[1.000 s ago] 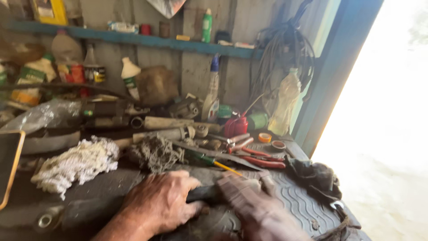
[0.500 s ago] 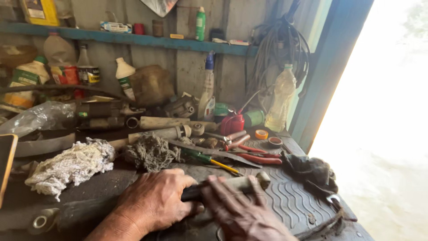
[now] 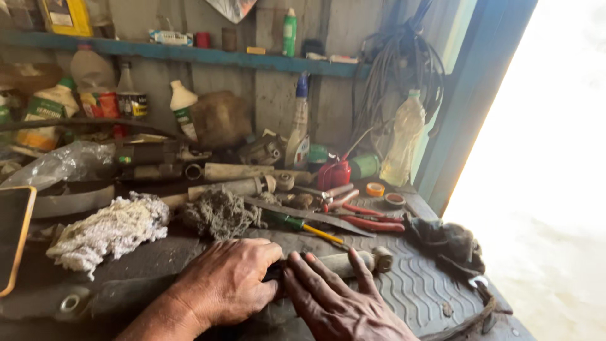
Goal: The person cleans a shock absorber by hand and with a cloth on a workbench, then wipes down several tools.
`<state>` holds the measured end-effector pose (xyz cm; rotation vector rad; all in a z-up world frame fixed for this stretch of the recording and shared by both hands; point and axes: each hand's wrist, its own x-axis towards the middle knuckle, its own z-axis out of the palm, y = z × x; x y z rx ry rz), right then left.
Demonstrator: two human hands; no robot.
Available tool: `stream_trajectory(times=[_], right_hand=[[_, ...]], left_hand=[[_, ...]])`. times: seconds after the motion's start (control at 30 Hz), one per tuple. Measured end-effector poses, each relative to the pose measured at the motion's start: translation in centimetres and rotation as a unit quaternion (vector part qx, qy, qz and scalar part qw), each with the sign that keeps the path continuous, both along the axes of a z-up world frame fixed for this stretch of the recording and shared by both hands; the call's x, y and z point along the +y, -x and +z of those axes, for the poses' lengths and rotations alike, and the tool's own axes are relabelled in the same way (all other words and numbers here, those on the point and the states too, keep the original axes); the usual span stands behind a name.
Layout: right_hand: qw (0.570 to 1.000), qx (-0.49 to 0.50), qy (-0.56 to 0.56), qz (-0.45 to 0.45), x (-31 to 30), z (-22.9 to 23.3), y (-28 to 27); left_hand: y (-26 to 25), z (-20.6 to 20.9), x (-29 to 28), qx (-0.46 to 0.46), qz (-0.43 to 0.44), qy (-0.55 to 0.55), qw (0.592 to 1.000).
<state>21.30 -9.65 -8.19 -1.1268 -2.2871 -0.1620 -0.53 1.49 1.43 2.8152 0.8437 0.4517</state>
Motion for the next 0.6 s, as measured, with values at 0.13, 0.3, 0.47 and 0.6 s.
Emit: stream_trajectory(times=[0.13,0.3,0.47,0.6], right_hand=[[0.87,-0.336,-0.261,-0.25,-1.1,2.2,-2.5],[0.877,-0.305,-0.265,-0.261,-3.0,3.2,-5.4],[0.698,-0.548,-0.296,-0.353,-0.4,1.4,-2.0],[0.895,-0.285,-0.23,-0.256,-1.6,1.5,-2.5]], left_hand=[[-0.2,0.1,0.3,0.045,0.019,0.046,0.998],[0.2,-0.2,0.7,0.019,0.018,0.064,0.998],[-0.5,-0.2,1.0,0.019,0.014,0.008,1.0],[0.1,0.0,0.5,0.018,0.031,0.028,0.999]])
